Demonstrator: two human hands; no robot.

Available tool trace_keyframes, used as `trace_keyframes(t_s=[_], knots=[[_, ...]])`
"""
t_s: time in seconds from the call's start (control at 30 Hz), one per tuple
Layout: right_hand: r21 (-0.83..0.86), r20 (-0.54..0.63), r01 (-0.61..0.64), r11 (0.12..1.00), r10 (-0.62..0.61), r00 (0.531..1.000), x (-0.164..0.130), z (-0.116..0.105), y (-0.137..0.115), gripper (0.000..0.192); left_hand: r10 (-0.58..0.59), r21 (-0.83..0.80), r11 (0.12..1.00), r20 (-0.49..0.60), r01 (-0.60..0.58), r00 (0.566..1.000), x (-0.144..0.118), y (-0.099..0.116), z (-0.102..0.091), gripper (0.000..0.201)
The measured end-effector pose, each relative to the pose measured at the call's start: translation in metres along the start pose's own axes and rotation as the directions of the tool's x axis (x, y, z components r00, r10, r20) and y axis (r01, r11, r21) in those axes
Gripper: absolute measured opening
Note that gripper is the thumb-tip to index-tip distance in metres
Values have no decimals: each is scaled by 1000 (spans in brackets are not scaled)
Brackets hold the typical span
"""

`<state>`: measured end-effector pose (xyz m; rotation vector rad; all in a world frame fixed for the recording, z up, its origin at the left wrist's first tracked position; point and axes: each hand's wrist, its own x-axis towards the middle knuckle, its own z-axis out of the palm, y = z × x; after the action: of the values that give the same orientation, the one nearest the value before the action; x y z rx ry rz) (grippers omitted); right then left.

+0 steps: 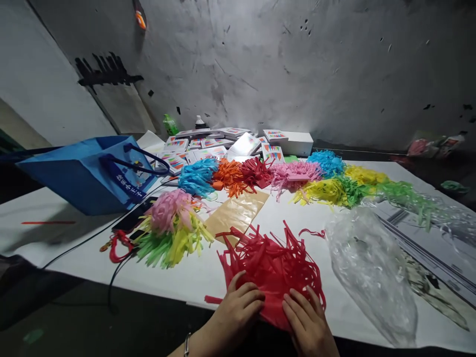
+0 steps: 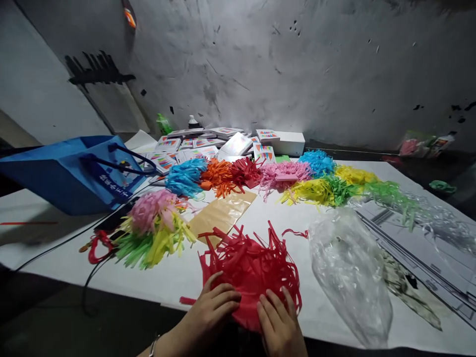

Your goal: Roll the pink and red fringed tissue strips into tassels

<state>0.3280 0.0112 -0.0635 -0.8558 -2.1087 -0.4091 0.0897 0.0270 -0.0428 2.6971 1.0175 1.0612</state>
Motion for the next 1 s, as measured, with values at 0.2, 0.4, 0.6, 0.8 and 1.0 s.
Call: trace_keyframes(t_s=[0.2, 0.4, 0.6, 0.8, 1.0], knots=[[40, 89, -50, 998, 46, 995, 8, -15, -4, 30, -134, 13, 991, 38, 133, 990, 10, 25, -10, 29], [43, 48, -54, 998, 52, 997, 7, -7, -15, 32, -174, 50, 982, -119, 181, 977, 24, 33, 2, 23], [67, 73, -33, 997, 28, 997, -4, -8, -10, 36, -223, 71, 969, -168, 237, 960, 1, -2, -32, 26], [81, 71, -54, 995, 48, 996, 1, -9, -9, 31, -239, 146, 964, 123, 221, 963, -15, 13, -52, 55], [-14, 213, -79, 997, 80, 974, 12, -14, -10, 49, -120, 104, 989, 149, 105, 982, 4, 33, -10, 24]])
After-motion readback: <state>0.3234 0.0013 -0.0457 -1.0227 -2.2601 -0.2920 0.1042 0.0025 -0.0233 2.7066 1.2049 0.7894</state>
